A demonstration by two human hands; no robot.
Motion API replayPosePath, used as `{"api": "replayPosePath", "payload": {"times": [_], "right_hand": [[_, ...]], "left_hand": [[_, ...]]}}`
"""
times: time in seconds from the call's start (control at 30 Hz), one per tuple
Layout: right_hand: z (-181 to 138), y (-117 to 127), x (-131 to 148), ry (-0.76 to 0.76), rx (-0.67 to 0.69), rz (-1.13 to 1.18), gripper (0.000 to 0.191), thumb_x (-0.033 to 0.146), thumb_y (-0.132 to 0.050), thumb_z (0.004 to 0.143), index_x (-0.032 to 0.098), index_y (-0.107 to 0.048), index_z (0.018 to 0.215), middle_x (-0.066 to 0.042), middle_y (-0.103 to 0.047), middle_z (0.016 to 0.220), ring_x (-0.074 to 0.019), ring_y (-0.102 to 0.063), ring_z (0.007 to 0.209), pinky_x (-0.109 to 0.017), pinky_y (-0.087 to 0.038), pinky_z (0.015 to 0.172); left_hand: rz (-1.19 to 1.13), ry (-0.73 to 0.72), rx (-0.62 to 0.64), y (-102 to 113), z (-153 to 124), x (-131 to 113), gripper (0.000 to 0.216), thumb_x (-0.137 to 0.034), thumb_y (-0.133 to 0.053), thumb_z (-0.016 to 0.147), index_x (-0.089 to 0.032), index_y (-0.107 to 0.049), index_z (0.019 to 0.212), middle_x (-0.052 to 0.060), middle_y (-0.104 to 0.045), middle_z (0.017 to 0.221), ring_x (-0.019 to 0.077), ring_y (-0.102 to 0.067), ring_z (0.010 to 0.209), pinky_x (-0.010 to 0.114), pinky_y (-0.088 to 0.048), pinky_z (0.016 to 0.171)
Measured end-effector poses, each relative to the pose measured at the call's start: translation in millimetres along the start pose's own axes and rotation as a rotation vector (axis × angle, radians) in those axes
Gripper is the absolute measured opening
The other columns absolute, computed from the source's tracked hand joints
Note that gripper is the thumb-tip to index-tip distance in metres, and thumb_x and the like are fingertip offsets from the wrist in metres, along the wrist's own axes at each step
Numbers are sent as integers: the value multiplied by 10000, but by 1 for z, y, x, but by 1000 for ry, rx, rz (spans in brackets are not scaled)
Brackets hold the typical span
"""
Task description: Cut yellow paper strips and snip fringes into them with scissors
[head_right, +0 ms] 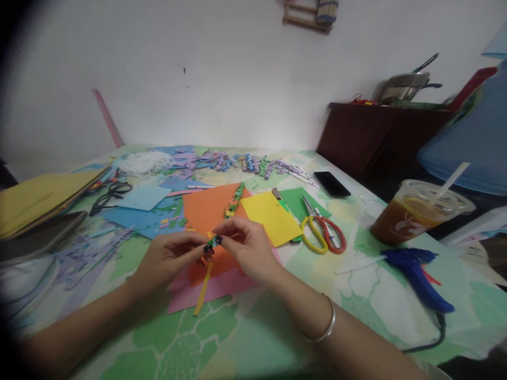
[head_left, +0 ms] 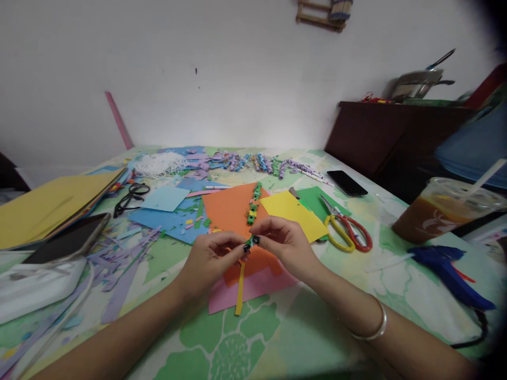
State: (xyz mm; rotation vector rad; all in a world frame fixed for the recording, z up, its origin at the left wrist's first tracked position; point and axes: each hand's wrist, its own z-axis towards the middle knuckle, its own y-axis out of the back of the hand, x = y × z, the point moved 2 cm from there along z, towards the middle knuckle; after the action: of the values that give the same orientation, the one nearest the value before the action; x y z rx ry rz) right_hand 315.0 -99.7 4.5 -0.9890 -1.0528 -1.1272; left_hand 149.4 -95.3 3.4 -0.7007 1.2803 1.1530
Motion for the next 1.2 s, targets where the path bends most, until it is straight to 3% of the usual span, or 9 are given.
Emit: {"api": "replayPosePath", "payload": {"times": [0.37,0.63,0.93,1.2], "right_hand": [[-2,0,-12,-133,-73,124,136,176,-719,650,182,-688,782,2,-656,744,-132,-595,677,-269,-464,663],[-3,-6,-15,-176,-100,151,136,218,-731,632,176,-678,750,6,-646,720,-132,-588,666,-268,-459,661],[0,-8,-14,-143,-79,54,130,212,-707,627,165,-653,736,-6,-655,723,-148,-602,692,-274,-466,672],[6,2,-17,-112,-53,-84,127,203,-587,660,168,-637,770,-3,-617,716,-128,-576,578,-262,-456,576]], "left_hand": [[78,-27,-20,-3,1,12,117,-168,-627,769,-136,-737,789,50,-722,679,158,-664,624,247,-524,622],[186,-87,-12,-5,0,7,120,-199,-659,749,-135,-737,813,65,-742,763,163,-662,678,232,-513,609],[35,149,8,0,6,14,192,-322,-629,764,-138,-684,768,31,-678,676,141,-633,592,234,-510,568],[294,263,-18,38,41,20,222,-322,-530,824,-122,-614,776,17,-615,664,120,-563,496,230,-453,462]]}}
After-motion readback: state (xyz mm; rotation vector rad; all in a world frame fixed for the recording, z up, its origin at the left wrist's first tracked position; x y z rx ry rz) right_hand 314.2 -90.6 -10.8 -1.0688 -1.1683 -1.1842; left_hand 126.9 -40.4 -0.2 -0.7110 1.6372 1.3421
